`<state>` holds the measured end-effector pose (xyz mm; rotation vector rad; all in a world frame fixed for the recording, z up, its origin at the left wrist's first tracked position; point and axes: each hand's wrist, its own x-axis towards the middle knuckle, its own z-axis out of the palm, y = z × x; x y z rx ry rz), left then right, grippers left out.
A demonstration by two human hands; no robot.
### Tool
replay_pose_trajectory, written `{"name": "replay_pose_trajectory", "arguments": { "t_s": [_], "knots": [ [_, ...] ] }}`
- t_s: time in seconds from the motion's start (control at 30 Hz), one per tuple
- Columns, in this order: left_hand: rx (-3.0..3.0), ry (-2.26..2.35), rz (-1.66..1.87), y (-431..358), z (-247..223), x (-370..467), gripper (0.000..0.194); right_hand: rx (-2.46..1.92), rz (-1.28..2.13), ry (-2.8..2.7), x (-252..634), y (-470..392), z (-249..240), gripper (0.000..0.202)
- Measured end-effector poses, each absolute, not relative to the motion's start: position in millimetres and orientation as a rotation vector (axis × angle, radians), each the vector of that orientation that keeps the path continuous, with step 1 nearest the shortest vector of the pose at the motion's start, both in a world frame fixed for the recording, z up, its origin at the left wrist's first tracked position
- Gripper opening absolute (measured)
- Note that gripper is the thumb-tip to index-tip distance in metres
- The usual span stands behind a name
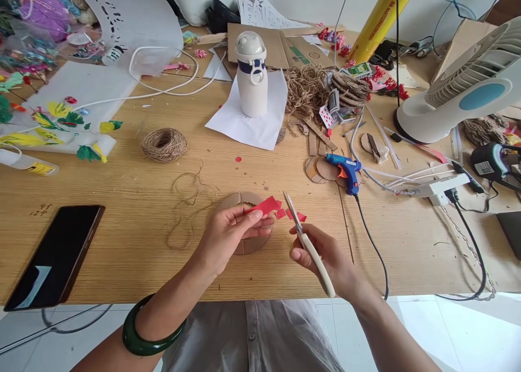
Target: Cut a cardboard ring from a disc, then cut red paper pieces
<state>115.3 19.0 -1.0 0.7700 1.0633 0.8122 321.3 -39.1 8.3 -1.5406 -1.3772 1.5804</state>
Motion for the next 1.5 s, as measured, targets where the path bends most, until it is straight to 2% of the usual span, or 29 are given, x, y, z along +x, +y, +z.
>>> {"name": "replay_pose_trajectory", "arguments": {
  "t_s": [0.17,0.43,1.1,1.33,1.5],
  "knots": [
    [0.772,1.025,0.803,16.8,-2.9,121.5,0.027,-1.548,1.682,-1.447,317.4,-46.4,9.5,0.051],
    [0.735,1.033,0.785,14.8,-2.1,125.7,0.026,-1.56,1.633,-1.486,313.2,-42.4,2.1,0.048],
    [0.736,1.023,0.753,15.9,-8.5,122.3,0.031,-1.567,1.649,-1.269,311.0,-47.8,-8.2,0.041],
    [0.802,0.994,0.623,6.7,-12.8,121.9,0.029,-1.459,1.369,-1.169,305.7,-33.5,6.0,0.04],
    [0.932,1.005,0.587,0.4,-12.1,130.1,0.029,-1.444,1.345,-1.124,297.0,-24.9,3.1,0.038]
  ]
}}
